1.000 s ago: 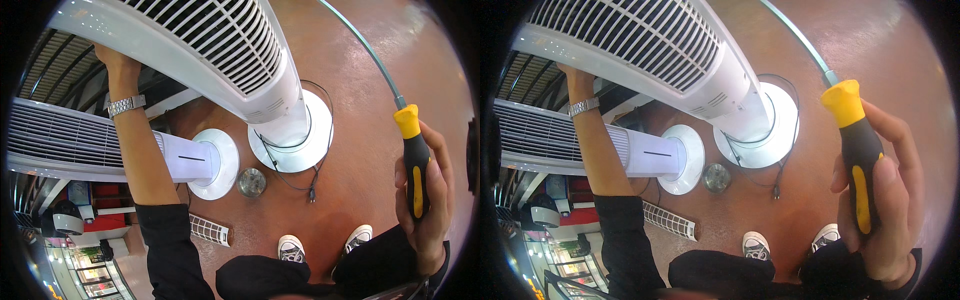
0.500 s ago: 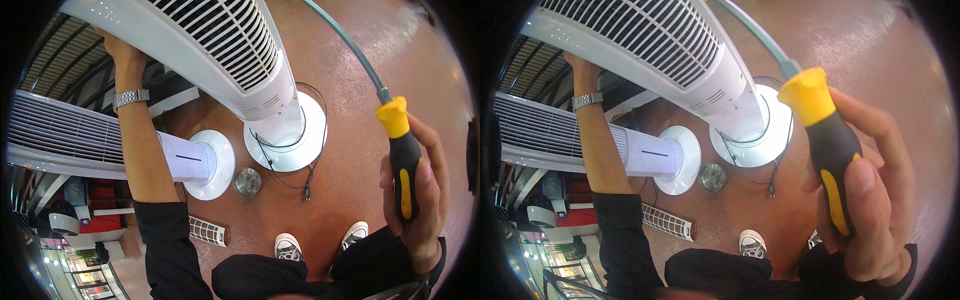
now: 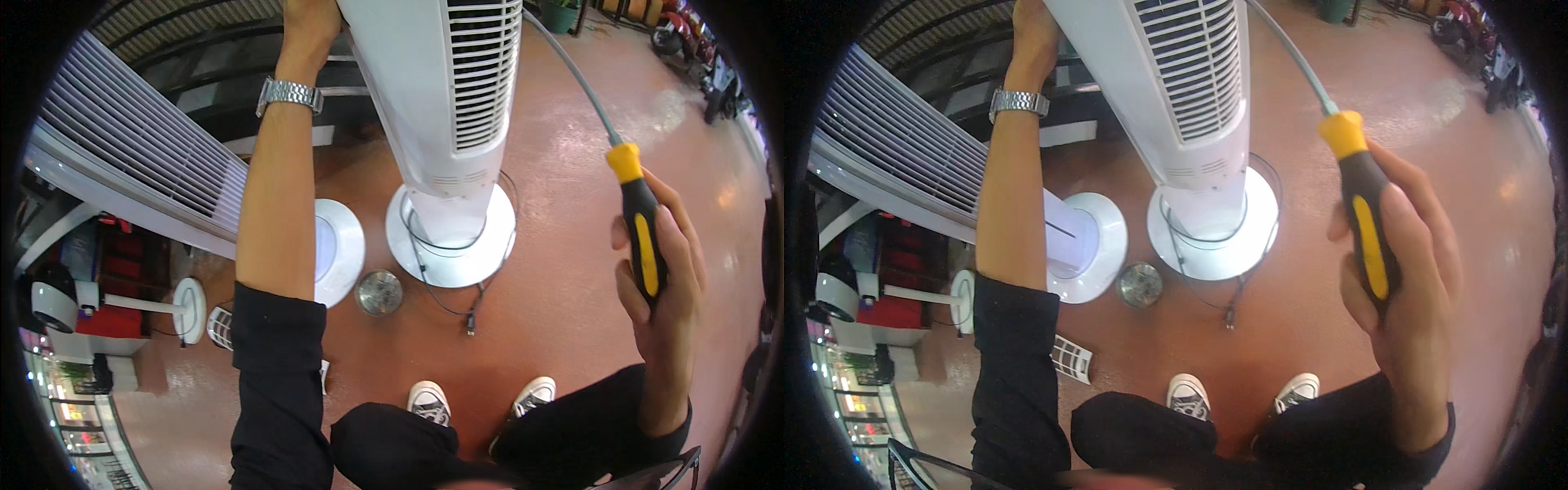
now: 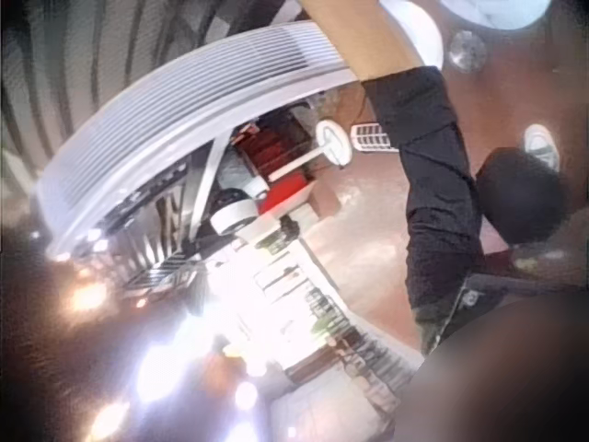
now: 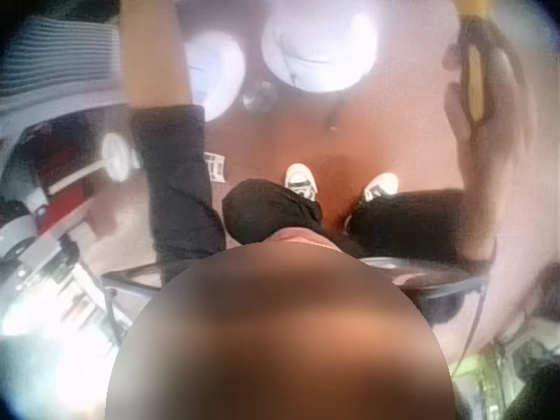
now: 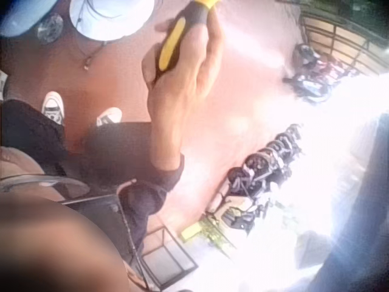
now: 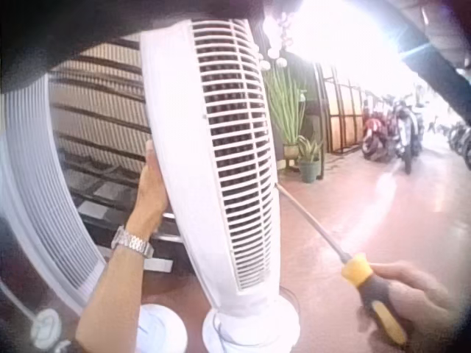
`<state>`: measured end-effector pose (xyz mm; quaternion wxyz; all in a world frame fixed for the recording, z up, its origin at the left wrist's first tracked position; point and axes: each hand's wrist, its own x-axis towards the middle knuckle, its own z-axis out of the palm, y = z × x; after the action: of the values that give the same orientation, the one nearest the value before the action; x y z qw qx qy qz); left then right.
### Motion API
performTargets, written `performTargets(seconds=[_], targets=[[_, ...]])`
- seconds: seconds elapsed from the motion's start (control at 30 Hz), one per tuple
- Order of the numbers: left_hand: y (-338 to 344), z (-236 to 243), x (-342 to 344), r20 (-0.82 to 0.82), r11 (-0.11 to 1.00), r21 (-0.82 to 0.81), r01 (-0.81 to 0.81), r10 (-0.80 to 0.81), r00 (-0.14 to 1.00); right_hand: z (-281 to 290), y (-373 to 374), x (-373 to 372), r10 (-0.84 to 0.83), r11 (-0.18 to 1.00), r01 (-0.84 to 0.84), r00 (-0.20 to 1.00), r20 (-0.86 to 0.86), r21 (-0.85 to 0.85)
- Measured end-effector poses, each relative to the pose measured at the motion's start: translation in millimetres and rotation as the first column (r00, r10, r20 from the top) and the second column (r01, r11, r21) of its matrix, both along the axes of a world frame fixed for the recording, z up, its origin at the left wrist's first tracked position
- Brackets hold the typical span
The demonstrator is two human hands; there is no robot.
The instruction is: The person uses a screwdriver to pry open and remove the front grille of a white tower fan. They then continue to pry along the seam of the fan's main body to separate the casing halves.
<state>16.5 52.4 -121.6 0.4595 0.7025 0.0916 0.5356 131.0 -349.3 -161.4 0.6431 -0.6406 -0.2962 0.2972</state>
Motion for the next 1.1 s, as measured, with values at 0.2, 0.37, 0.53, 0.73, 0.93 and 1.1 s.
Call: performTargets(seconds=[0.2, 0.37, 0.53, 0.73, 0.93, 1.1], targets=[[-10, -15, -2, 0.000, 0.998, -0.001, -0.062, 0.062, 0.998, 38, 27, -15, 0.025, 0.991, 0.031, 0.909, -0.416, 0.127], [-52, -22, -4, 0.062, 0.983, -0.176, -0.057, 0.069, 0.996, 48, 43, -20, 0.154, 0.968, -0.088, 0.948, -0.277, 0.235], [-64, -36, 6, 0.122, 0.949, -0.315, -0.020, 0.061, 0.991, 32, 65, -16, -0.123, 0.986, 0.158, 0.893, 0.433, -0.046], [-30, -44, 9, 0.059, 0.954, -0.260, -0.149, 0.170, 0.984, 49, 67, -32, -0.244, 0.945, 0.309, 0.459, 0.854, 0.103], [-24, -44, 1, 0.069, 0.969, -0.036, -0.245, 0.247, 0.967, 43, 62, -29, -0.342, 0.931, 0.297, 0.509, 0.790, 0.212], [-1, -53, -15, 0.008, 0.968, 0.021, -0.250, 0.250, 0.968, 65, 46, -12, -0.040, 0.995, 0.077, 0.899, 0.436, -0.068]])
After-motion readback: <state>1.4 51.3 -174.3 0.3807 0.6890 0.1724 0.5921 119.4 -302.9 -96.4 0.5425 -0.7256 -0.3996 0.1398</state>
